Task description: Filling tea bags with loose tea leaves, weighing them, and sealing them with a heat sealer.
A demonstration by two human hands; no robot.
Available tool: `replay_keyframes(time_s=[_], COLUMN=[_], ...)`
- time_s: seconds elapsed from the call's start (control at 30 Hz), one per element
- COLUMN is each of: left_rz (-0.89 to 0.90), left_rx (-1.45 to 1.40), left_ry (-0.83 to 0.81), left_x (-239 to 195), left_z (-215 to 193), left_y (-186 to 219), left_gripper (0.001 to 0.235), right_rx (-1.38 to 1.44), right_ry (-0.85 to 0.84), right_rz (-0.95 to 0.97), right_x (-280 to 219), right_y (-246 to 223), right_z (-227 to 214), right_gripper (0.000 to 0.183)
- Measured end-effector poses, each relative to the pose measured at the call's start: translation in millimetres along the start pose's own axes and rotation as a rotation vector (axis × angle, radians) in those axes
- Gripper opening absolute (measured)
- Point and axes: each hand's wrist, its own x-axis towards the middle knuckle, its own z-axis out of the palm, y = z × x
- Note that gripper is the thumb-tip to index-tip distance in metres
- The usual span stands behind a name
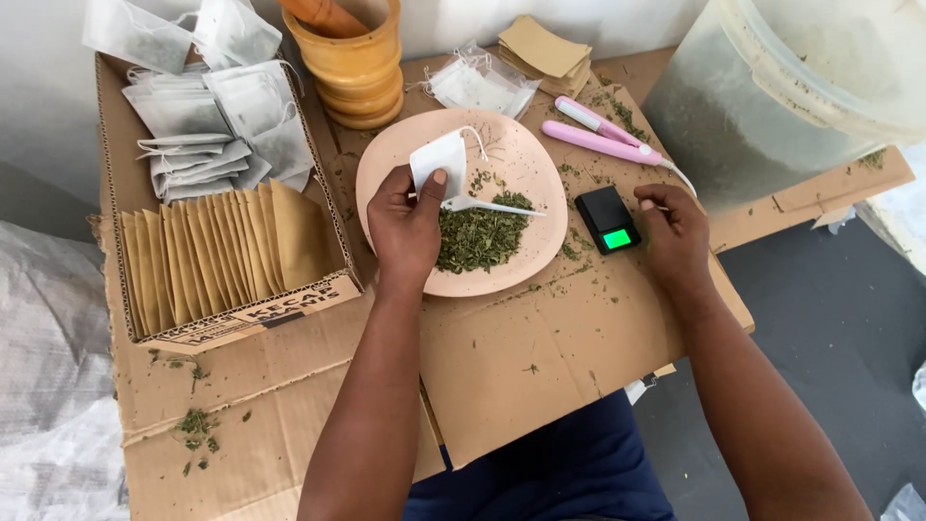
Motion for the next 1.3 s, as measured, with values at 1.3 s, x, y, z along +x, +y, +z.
replay_keyframes(time_s=[1.3], left_rz=[0.010], left_rx=[-0.047], left_ry=[-0.029], left_x=[3.7], left_z=[-0.7], left_y=[-10.3], left_gripper=[0.012], right_rx=[-0.111], right_ry=[-0.020], right_rz=[-0.026], right_x=[0.8], right_y=[5.1], right_z=[2.1], right_gripper=[0.024])
